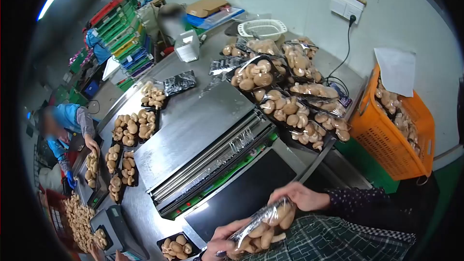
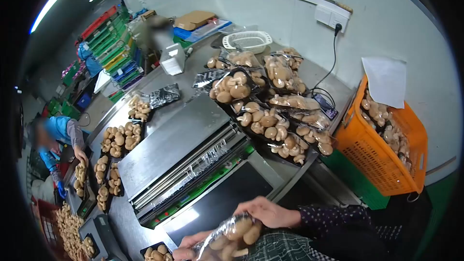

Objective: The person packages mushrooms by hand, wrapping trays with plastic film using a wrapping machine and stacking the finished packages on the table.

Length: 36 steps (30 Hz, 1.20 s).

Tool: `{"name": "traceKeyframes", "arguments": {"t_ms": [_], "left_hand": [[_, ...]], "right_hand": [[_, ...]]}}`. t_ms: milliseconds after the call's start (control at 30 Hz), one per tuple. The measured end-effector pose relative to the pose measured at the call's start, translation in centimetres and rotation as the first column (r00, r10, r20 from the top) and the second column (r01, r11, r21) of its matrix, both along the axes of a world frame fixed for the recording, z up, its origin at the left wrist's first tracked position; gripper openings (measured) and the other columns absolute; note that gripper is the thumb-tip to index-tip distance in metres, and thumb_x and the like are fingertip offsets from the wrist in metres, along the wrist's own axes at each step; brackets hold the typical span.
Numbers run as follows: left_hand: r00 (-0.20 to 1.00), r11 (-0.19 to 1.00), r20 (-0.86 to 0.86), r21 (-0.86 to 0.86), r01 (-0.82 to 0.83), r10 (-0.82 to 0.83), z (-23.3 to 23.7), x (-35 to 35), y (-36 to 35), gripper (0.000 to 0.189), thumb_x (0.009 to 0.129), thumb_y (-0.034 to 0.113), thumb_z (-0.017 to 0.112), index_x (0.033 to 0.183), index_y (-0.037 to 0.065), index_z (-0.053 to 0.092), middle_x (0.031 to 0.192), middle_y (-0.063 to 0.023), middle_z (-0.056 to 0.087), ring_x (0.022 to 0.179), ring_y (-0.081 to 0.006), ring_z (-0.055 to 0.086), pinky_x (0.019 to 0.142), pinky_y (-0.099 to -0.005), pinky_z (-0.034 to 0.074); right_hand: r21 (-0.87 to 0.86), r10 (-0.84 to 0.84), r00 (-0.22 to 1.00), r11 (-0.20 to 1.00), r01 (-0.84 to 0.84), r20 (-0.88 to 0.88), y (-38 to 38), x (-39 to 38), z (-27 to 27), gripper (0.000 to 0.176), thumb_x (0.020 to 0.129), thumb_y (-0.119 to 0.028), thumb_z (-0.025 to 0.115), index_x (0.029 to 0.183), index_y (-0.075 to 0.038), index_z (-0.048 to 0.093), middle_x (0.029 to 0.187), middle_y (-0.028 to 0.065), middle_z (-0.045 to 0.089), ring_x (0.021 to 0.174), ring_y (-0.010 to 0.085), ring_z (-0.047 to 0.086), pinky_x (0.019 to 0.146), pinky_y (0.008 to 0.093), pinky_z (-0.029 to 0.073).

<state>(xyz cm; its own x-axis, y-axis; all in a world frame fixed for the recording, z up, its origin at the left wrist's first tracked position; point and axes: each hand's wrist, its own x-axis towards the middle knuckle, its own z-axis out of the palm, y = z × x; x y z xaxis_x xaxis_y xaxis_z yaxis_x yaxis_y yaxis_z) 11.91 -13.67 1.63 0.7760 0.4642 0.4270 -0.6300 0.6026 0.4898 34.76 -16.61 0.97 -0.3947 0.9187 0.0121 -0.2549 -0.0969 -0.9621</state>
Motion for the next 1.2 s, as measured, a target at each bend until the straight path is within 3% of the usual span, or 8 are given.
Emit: {"name": "traceKeyframes", "arguments": {"t_ms": [100,267,467,533,633,933,1000,1200], "left_hand": [[0.675,0.969,-0.738,-0.148,-0.198,0.025,4.3,-1.3,0.3,0.079,0.073,0.041,0.051,0.132,-0.010,0.034,0.124,-0.0234,0.050,0.112,-0.0293,0.053,0.099,-0.0358,0.039],[0.794,0.974,-0.591,-0.057,-0.221,0.145,0.1,0.4,0.7,0.045,0.090,0.014,0.048,0.130,-0.006,0.041,0.128,-0.0162,0.049,0.119,-0.0216,0.047,0.103,-0.0322,0.033],[0.664,0.855,-0.708,-0.167,-0.490,0.242,-1.6,0.6,2.5,0.045,0.095,0.032,0.044,0.121,-0.004,0.049,0.112,-0.0129,0.060,0.103,-0.0159,0.056,0.093,-0.0282,0.042],[0.602,0.843,-0.743,-0.097,-0.530,0.293,-2.0,0.2,2.8,0.043,0.095,0.031,0.045,0.120,-0.004,0.050,0.109,-0.0122,0.061,0.101,-0.0154,0.057,0.091,-0.0275,0.043],[0.495,0.801,-0.770,0.035,-0.598,0.403,-1.8,-0.5,3.1,0.035,0.093,0.025,0.052,0.115,-0.003,0.054,0.103,-0.0089,0.063,0.096,-0.0132,0.058,0.085,-0.0256,0.046],[-0.699,-0.080,-0.034,0.988,-0.131,0.714,1.7,-12.3,13.5,0.047,0.076,0.022,0.068,0.113,-0.001,0.052,0.109,-0.0179,0.057,0.103,-0.0309,0.054,0.088,-0.0373,0.043],[-0.779,-0.019,-0.031,0.998,-0.054,0.626,2.4,-15.1,17.5,0.055,0.075,0.030,0.068,0.116,-0.001,0.050,0.115,-0.0202,0.053,0.110,-0.0343,0.049,0.092,-0.0392,0.040],[-0.835,0.538,-0.325,0.842,-0.041,0.445,0.4,-18.2,26.5,0.084,0.072,0.058,0.059,0.133,0.004,0.039,0.125,-0.0201,0.049,0.118,-0.0331,0.046,0.099,-0.0400,0.035]], "right_hand": [[-0.049,-0.221,0.947,0.970,0.238,0.232,3.2,1.7,1.6,0.028,0.094,-0.011,0.035,0.091,0.004,0.058,0.084,0.0082,0.062,0.079,0.0111,0.058,0.071,0.0230,0.046],[0.596,-0.099,0.854,0.756,-0.270,0.512,6.1,5.0,4.6,0.042,0.076,-0.040,0.069,0.095,-0.003,0.063,0.078,0.0069,0.065,0.067,0.0197,0.064,0.063,0.0285,0.050],[0.479,-0.709,0.397,0.694,0.538,0.582,15.7,19.0,-0.9,0.040,0.092,-0.038,0.046,0.108,-0.003,0.056,0.102,0.0119,0.061,0.087,0.0229,0.060,0.076,0.0366,0.048],[-0.202,-0.809,0.574,0.588,0.784,-0.127,21.0,17.2,3.9,0.050,0.093,-0.044,0.044,0.120,-0.002,0.049,0.113,0.0089,0.057,0.096,0.0216,0.059,0.084,0.0355,0.047],[-0.131,-0.876,0.464,0.479,0.868,-0.133,30.2,29.1,-1.3,0.050,0.093,-0.043,0.045,0.118,0.000,0.051,0.110,0.0087,0.059,0.093,0.0202,0.060,0.082,0.0329,0.050],[-0.394,-0.472,0.882,0.813,0.428,-0.015,34.2,39.8,-9.2,0.045,0.092,-0.045,0.045,0.091,-0.002,0.058,0.072,0.0043,0.061,0.052,0.0103,0.055,0.042,0.0173,0.043],[-0.337,-0.856,0.491,0.421,0.842,0.159,30.6,29.5,-4.5,0.044,0.090,-0.049,0.047,0.084,-0.006,0.056,0.061,-0.0011,0.053,0.042,0.0052,0.044,0.036,0.0170,0.034],[0.233,-0.821,0.379,0.505,0.831,0.427,26.6,21.6,0.7,0.036,0.091,-0.041,0.051,0.075,-0.009,0.051,0.057,-0.0037,0.046,0.039,0.0042,0.037,0.034,0.0191,0.028]]}}
